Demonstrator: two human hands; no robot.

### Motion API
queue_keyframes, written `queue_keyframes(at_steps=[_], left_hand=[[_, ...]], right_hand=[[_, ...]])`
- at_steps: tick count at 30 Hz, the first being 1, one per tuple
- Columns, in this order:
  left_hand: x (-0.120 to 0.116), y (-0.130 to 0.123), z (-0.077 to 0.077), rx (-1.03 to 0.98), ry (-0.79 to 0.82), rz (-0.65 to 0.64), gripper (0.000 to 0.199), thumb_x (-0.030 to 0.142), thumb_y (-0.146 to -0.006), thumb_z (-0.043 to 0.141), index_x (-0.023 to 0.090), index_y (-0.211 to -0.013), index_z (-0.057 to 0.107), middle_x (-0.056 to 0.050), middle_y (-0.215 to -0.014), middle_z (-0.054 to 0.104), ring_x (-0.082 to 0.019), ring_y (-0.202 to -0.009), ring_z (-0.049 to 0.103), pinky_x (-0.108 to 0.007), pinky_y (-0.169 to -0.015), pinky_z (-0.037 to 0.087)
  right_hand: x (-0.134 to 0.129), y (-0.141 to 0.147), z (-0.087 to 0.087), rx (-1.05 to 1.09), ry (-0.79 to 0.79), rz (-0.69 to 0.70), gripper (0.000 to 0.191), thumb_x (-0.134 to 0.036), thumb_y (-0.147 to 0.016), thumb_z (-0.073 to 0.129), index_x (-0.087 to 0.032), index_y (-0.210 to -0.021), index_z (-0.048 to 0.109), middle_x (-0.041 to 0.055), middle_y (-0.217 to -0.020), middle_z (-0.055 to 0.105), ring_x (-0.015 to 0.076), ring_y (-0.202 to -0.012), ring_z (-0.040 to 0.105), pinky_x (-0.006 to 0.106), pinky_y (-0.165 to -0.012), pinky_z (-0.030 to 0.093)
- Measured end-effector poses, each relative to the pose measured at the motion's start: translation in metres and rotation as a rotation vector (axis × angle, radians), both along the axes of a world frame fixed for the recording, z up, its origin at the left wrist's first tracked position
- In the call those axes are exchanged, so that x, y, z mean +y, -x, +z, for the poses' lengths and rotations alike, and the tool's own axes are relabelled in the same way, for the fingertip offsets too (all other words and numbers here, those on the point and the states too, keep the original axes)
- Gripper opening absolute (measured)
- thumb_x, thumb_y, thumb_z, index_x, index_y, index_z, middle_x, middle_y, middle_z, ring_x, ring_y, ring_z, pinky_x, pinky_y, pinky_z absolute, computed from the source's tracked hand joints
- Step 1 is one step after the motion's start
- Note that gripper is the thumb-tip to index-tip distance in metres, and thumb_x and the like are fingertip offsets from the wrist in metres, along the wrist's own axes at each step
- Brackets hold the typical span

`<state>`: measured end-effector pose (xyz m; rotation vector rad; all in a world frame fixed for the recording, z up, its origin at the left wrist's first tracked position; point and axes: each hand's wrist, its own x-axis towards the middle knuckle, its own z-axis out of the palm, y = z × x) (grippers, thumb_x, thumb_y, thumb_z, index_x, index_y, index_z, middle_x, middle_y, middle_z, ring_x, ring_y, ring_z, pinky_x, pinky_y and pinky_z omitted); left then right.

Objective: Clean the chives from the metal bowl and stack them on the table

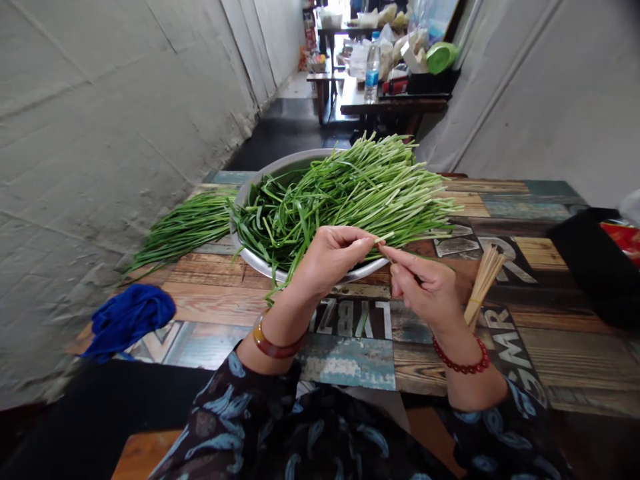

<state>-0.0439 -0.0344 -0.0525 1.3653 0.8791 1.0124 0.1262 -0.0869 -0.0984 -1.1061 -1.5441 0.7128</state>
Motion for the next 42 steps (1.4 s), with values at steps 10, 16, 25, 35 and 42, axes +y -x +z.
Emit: queue_keyframes(at_steps=[10,16,25,35,42], left_hand=[[-0.001,0.001,0.001,-0.024,0.018,-0.010,0.020,0.029,-0.074,0.066,0.013,-0.066,0.075,0.003,-0.051,0.050,-0.007,-0.051,0.037,-0.023,-0.052,0.028],[-0.001,0.001,0.002,-0.036,-0.014,-0.030,0.021,0.026,-0.075,0.064,0.013,-0.063,0.074,0.003,-0.051,0.050,-0.007,-0.051,0.037,-0.023,-0.052,0.029],[-0.001,0.001,0.002,0.021,-0.058,-0.040,0.023,0.027,-0.077,0.061,0.012,-0.066,0.074,0.002,-0.053,0.052,-0.007,-0.052,0.037,-0.022,-0.050,0.028],[-0.001,-0.001,0.003,0.161,-0.116,-0.045,0.022,0.022,-0.079,0.058,0.011,-0.068,0.074,-0.002,-0.063,0.064,-0.010,-0.060,0.050,-0.022,-0.056,0.036],[-0.001,-0.002,-0.003,0.023,-0.067,-0.020,0.018,0.029,-0.076,0.074,0.012,-0.082,0.076,-0.004,-0.073,0.069,-0.012,-0.065,0.058,-0.024,-0.062,0.043]], right_hand=[[0.001,-0.001,-0.008,-0.005,-0.012,-0.006,0.032,-0.024,-0.092,0.058,-0.019,-0.116,0.078,-0.0033,-0.053,0.062,0.0076,-0.037,0.047,0.019,-0.039,0.040],[0.000,0.000,-0.008,0.003,-0.026,-0.027,0.031,-0.022,-0.092,0.058,-0.019,-0.114,0.079,-0.0039,-0.054,0.061,0.0076,-0.039,0.048,0.019,-0.039,0.040],[-0.001,0.002,-0.011,0.010,-0.045,-0.027,0.028,-0.021,-0.094,0.058,-0.019,-0.115,0.077,-0.0040,-0.058,0.062,0.0079,-0.042,0.050,0.019,-0.041,0.040],[-0.002,0.006,-0.008,0.100,0.019,-0.008,0.017,-0.018,-0.095,0.057,-0.016,-0.103,0.072,-0.0057,-0.057,0.062,0.0053,-0.039,0.048,0.017,-0.040,0.037],[-0.002,0.007,-0.008,0.137,0.057,0.018,0.016,-0.020,-0.095,0.056,-0.016,-0.103,0.070,-0.0057,-0.058,0.063,0.0049,-0.036,0.050,0.015,-0.038,0.038]])
